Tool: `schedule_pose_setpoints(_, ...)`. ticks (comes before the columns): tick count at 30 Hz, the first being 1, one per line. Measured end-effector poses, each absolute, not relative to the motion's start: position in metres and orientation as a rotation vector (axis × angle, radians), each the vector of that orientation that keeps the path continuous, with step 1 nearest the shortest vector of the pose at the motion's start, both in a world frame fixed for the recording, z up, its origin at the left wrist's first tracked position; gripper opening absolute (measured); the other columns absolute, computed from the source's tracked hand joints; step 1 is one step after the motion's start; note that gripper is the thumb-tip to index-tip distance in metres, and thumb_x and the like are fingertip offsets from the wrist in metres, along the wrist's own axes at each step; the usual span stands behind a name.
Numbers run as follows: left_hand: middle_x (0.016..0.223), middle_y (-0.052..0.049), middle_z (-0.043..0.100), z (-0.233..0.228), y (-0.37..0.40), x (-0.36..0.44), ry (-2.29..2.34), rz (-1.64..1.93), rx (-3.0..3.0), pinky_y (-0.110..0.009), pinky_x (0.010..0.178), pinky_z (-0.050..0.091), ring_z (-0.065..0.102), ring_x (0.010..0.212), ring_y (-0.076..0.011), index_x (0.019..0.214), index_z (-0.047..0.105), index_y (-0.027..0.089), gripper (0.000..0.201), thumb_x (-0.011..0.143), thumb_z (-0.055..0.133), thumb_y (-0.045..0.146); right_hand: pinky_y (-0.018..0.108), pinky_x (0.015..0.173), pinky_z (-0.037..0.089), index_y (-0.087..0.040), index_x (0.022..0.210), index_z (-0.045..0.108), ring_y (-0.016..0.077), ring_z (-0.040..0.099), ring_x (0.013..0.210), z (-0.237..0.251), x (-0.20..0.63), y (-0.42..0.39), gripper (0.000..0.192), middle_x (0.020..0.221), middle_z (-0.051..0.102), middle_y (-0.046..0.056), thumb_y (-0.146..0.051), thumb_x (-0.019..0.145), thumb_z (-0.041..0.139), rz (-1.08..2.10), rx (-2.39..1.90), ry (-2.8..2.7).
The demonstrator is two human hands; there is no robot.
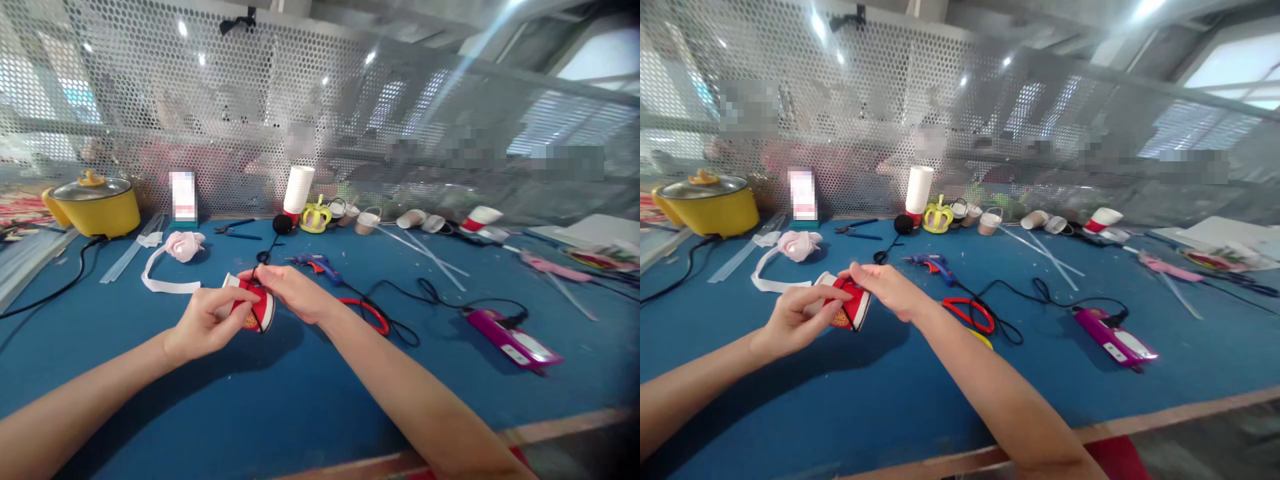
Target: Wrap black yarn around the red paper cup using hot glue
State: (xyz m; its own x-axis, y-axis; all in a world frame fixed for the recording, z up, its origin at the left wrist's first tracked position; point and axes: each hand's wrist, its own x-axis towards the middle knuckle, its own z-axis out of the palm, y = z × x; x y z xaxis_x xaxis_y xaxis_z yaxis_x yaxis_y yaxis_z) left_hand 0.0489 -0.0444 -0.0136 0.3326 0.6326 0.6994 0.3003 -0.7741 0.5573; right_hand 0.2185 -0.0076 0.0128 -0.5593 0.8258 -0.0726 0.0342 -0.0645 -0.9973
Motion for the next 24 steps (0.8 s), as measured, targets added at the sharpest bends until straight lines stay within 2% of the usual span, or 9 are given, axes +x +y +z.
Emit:
schedule_pose_setpoints(3, 0.040, 0.007, 0.047, -0.015, -0.043, 0.049, 0.801, 1.422, 2.264, -0.014, 0.039, 0.032, 0.035, 0.036, -0.0037, 0.082, 0.065, 0.012, 0.014, 0.079, 0.051, 0.013, 0.024, 0.074, 0.043, -0.017, 0.074, 0.069, 0.0108, 0.058, 0.073, 0.011, 0.220, -0.004, 0.024, 0.078, 0.067, 0.001, -0.036, 0.061, 0.074, 1.590, -0.929, -1.497)
schedule_pose_setpoints(6, 0.039, 0.008, 0.043, -0.017, -0.043, 0.048, 0.798, 1.383, 2.229, -0.015, 0.037, 0.029, 0.031, 0.035, -0.0039, 0.081, 0.065, 0.012, 0.014, 0.079, 0.051, 0.015, 0.022, 0.068, 0.043, -0.017, 0.067, 0.067, 0.0084, 0.056, 0.068, 0.012, 0.222, 0.002, 0.015, 0.074, 0.066, 0.000, -0.031, 0.063, 0.072, 1.594, -0.879, -1.332)
schedule_pose_setpoints(11, 0.036, 0.009, 0.032, -0.020, -0.044, 0.049, 0.845, 1.314, 2.137, -0.017, 0.036, 0.026, 0.025, 0.035, -0.0049, 0.080, 0.067, 0.011, 0.019, 0.081, 0.050, 0.020, 0.019, 0.052, 0.042, -0.016, 0.065, 0.062, 0.0074, 0.056, 0.058, 0.014, 0.231, 0.014, 0.013, 0.064, 0.062, -0.002, -0.027, 0.068, 0.069, 1.566, -0.863, -1.123)
schedule_pose_setpoints(14, 0.041, 0.005, 0.043, -0.020, -0.043, 0.049, 0.893, 1.277, 2.056, -0.017, 0.037, 0.027, 0.029, 0.038, -0.0051, 0.080, 0.068, 0.011, 0.022, 0.081, 0.050, 0.023, 0.018, 0.047, 0.041, -0.016, 0.066, 0.059, 0.0072, 0.055, 0.052, 0.013, 0.236, 0.018, 0.013, 0.059, 0.062, -0.002, -0.024, 0.074, 0.064, 1.561, -0.912, -1.062)
schedule_pose_setpoints(16, 0.050, 0.000, 0.054, -0.019, -0.043, 0.050, 0.910, 1.254, 2.009, -0.017, 0.039, 0.029, 0.035, 0.041, -0.0055, 0.081, 0.068, 0.011, 0.024, 0.082, 0.050, 0.026, 0.019, 0.047, 0.042, -0.016, 0.067, 0.056, 0.0080, 0.056, 0.050, 0.012, 0.236, 0.019, 0.014, 0.059, 0.063, -0.001, -0.023, 0.079, 0.058, 1.591, -0.926, -1.036)
schedule_pose_setpoints(18, 0.057, -0.003, 0.060, -0.019, -0.043, 0.050, 0.912, 1.224, 1.985, -0.017, 0.040, 0.031, 0.038, 0.044, -0.0057, 0.081, 0.068, 0.011, 0.025, 0.082, 0.050, 0.028, 0.019, 0.048, 0.042, -0.017, 0.070, 0.056, 0.0081, 0.057, 0.049, 0.011, 0.234, 0.017, 0.017, 0.059, 0.064, -0.001, -0.024, 0.084, 0.052, 1.620, -0.903, -1.017)
schedule_pose_setpoints(20, 0.057, -0.003, 0.059, -0.018, -0.043, 0.051, 0.911, 1.195, 1.975, -0.017, 0.040, 0.031, 0.037, 0.043, -0.0055, 0.080, 0.068, 0.010, 0.026, 0.082, 0.050, 0.029, 0.020, 0.052, 0.044, -0.017, 0.074, 0.058, 0.0088, 0.060, 0.055, 0.010, 0.230, 0.014, 0.023, 0.065, 0.067, 0.001, -0.031, 0.088, 0.046, 1.663, -0.868, -1.029)
schedule_pose_setpoints(24, 0.050, 0.000, 0.053, -0.019, -0.043, 0.051, 0.913, 1.163, 1.940, -0.017, 0.040, 0.029, 0.035, 0.042, -0.0055, 0.079, 0.068, 0.010, 0.027, 0.081, 0.050, 0.031, 0.025, 0.071, 0.047, -0.013, 0.089, 0.062, 0.0145, 0.064, 0.081, 0.007, 0.220, 0.003, 0.049, 0.087, 0.069, 0.010, -0.052, 0.088, 0.033, 1.852, -0.846, -1.195)
